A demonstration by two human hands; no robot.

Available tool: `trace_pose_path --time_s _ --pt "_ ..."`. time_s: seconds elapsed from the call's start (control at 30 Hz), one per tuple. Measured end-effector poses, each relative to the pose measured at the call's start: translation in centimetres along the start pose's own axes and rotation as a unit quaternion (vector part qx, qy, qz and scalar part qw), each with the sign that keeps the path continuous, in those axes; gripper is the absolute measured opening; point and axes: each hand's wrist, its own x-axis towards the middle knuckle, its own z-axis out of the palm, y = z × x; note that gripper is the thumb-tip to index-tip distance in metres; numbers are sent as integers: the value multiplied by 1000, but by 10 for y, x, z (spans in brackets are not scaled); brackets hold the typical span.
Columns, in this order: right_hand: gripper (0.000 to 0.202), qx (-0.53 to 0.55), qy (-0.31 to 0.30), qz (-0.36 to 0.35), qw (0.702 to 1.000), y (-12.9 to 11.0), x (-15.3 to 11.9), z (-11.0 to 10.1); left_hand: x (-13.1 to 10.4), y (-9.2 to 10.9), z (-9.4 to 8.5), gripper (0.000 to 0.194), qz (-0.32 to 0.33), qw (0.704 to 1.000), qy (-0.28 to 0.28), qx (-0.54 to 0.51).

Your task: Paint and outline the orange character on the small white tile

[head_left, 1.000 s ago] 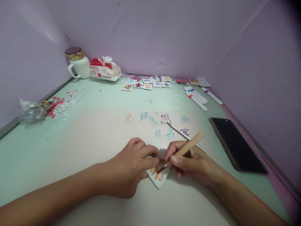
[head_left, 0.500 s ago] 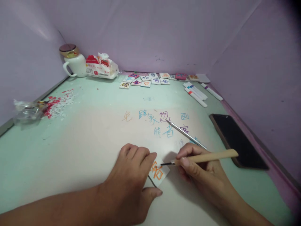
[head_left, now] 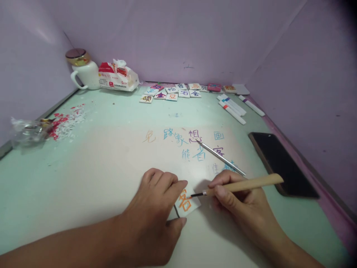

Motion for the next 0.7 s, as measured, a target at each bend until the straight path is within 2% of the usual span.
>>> trace_pose_path --time_s 0.2,0.43,0.6,0.7 --pt "22 -47 -3 -6 999 2 -4 0 1 0 -1 53 -9 1000 -8 7" --pt "11 -43 0 -54 998 0 -4 7 1 -2 1 41 6 1000 1 12" --pt "20 -47 -2 -70 996 0 -4 5 1 0 -1 41 13 1000 -9 -9" --pt "27 -22 12 -47 999 1 -3 2 0 -1 1 45 2 1000 14 -15"
